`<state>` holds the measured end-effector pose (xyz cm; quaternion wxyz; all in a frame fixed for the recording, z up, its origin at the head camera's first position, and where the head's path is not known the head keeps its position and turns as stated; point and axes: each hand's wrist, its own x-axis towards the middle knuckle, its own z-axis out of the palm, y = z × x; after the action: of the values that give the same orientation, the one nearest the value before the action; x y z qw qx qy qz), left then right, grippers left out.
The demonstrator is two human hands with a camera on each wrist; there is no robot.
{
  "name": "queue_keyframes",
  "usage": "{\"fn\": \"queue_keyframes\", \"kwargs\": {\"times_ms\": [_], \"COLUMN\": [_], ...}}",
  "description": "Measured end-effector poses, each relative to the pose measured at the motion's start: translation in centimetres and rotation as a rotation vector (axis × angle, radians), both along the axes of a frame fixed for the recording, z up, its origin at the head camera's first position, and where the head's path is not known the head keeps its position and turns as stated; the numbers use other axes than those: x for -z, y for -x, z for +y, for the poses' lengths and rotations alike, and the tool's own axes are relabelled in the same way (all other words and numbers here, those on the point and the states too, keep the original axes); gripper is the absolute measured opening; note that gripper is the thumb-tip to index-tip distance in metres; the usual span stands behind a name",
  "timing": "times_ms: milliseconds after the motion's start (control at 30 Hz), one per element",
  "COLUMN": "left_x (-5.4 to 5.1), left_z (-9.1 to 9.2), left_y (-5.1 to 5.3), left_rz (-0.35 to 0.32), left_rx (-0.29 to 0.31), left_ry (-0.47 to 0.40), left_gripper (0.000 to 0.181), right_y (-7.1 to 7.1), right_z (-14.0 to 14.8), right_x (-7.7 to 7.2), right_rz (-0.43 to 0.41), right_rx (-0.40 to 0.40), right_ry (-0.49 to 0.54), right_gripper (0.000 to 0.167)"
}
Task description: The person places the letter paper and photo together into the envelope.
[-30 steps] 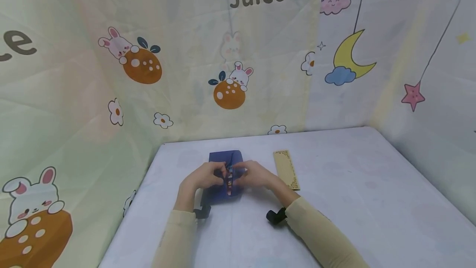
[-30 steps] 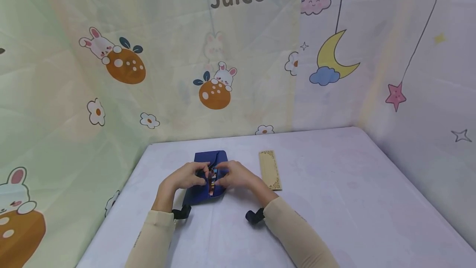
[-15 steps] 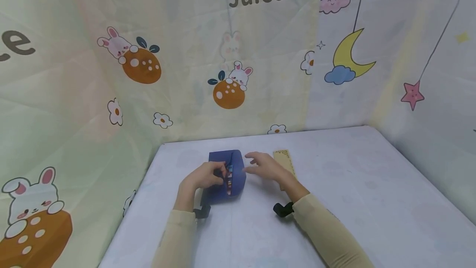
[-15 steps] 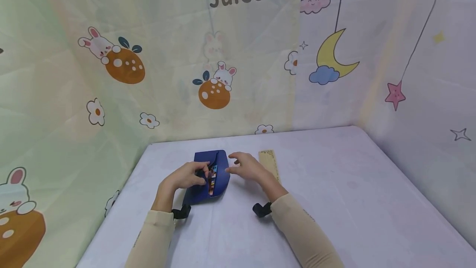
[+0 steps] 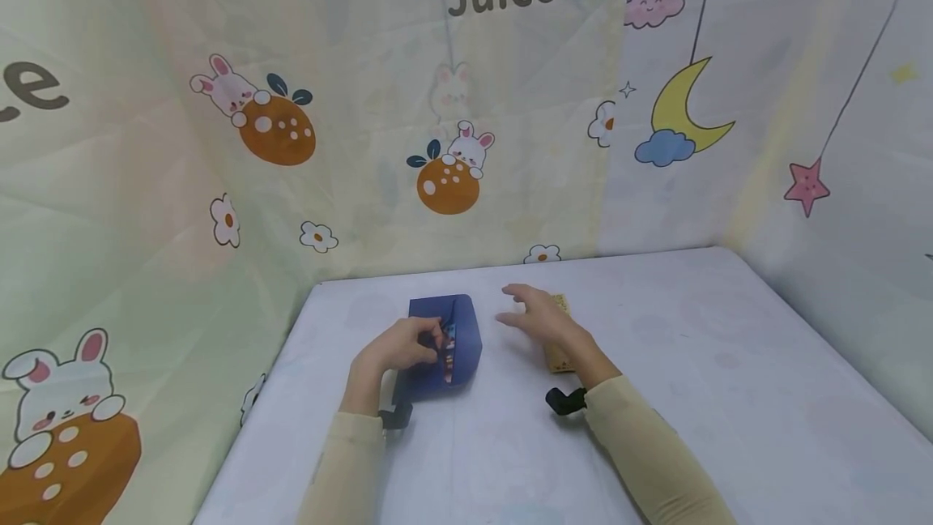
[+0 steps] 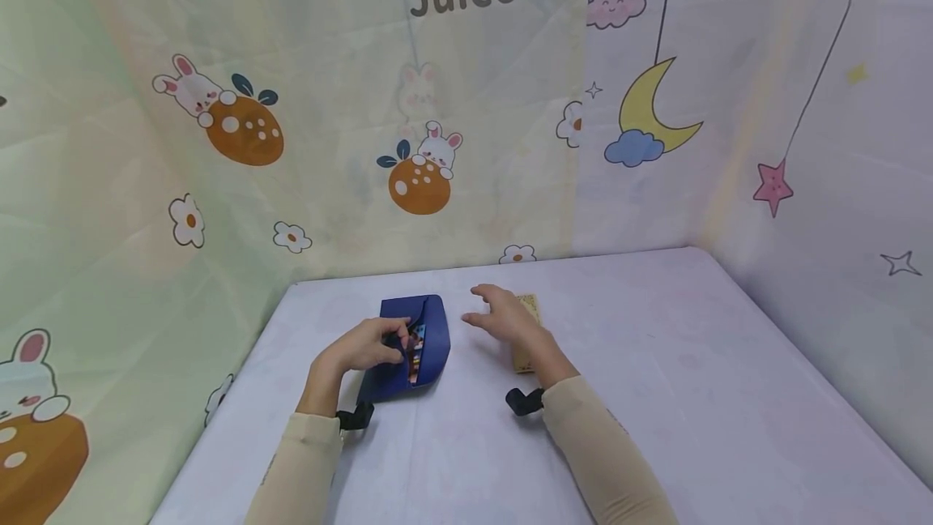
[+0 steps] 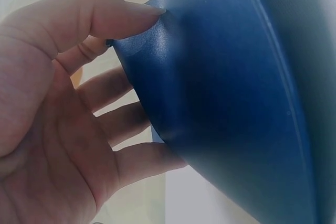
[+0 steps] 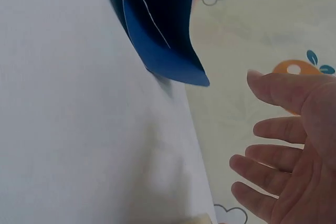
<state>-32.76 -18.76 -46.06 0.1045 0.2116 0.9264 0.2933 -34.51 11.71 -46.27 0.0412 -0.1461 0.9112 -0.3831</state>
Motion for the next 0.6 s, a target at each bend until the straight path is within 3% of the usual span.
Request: {"fn": "queue_keyframes", "kwargs": {"times_ms": [300, 600], "left_x": [0.0, 0.1], "left_z": [0.0, 0.0], "left_y": [0.0, -0.1], "left_rz": [-0.001, -0.018], "left_rx": [0.001, -0.008], "left_ry": [-0.001, -0.002], "left_gripper": [0.021, 0.02], "right_y": [0.4, 1.3], "right_z": [2.6, 4.2], "right_x": [-0.3, 0.7], "right_rz": [0.01, 0.009], "right_rx": [0.027, 0.043], "right_ry": [0.01, -0.071], "right_gripper": [0.068, 0.064]}}
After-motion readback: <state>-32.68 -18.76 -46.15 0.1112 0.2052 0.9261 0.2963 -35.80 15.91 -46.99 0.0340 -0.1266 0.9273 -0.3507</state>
